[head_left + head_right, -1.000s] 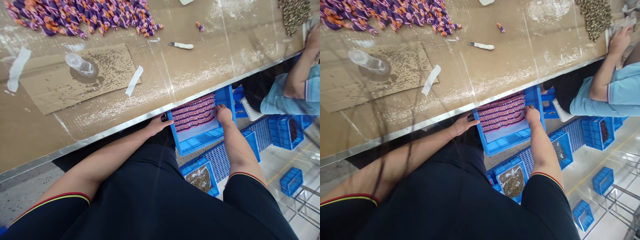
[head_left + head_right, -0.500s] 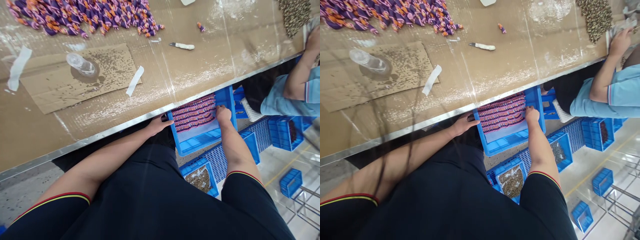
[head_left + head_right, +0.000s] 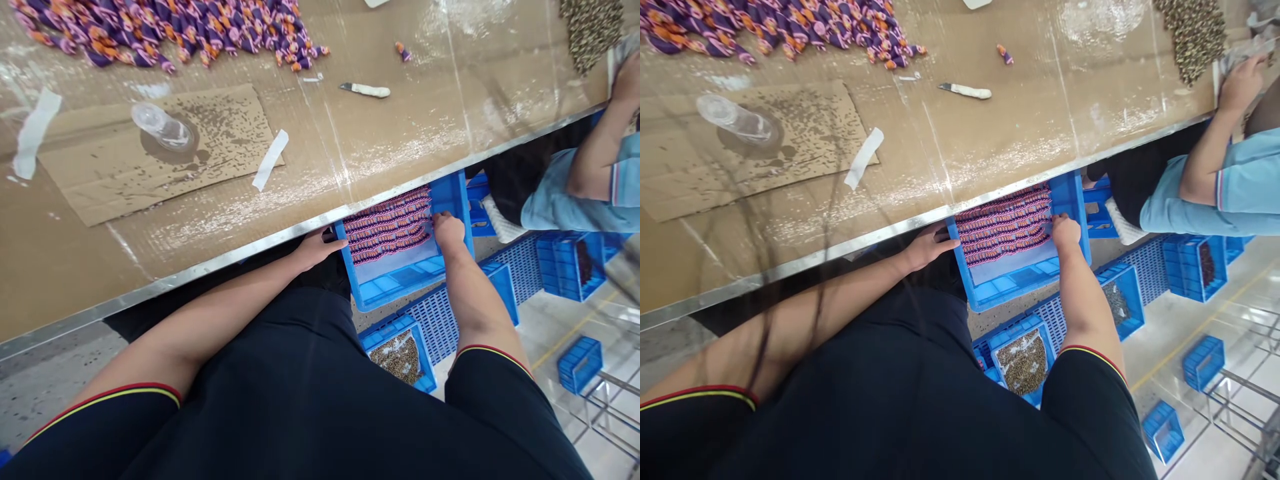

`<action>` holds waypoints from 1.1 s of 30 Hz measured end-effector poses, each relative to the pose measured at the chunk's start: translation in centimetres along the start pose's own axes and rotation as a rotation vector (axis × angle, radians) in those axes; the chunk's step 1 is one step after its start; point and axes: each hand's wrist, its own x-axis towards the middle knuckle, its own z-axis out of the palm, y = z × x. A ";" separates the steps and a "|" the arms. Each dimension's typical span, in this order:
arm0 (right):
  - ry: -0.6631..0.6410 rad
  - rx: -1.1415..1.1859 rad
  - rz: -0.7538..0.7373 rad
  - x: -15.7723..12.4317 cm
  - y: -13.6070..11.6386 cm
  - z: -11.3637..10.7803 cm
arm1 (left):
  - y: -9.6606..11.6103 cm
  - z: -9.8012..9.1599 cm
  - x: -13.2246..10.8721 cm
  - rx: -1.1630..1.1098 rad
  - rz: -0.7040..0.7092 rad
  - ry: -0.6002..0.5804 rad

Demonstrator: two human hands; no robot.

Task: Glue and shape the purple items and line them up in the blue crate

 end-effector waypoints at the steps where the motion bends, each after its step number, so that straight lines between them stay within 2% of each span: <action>1: 0.001 0.004 0.007 0.0 -0.1 0.0 | 0.0 0.0 0.0 -0.003 0.000 0.002; 7: 0.013 0.029 0.028 0.1 -0.7 -0.2 | -0.1 0.0 0.1 0.006 -0.027 -0.001; 15: 0.055 0.080 0.042 -0.2 0.2 0.3 | 0.0 0.1 0.0 -0.014 -0.047 -0.002; 18: 0.089 0.106 -0.009 -0.7 0.4 0.6 | 0.1 0.1 0.0 -0.012 -0.045 0.007; 23: 0.042 0.089 -0.126 -1.5 0.0 0.5 | 0.1 0.1 0.0 0.004 -0.046 0.008; 33: 0.003 0.072 -0.153 -1.6 -0.3 0.8 | 0.1 0.1 0.0 -0.001 -0.038 0.013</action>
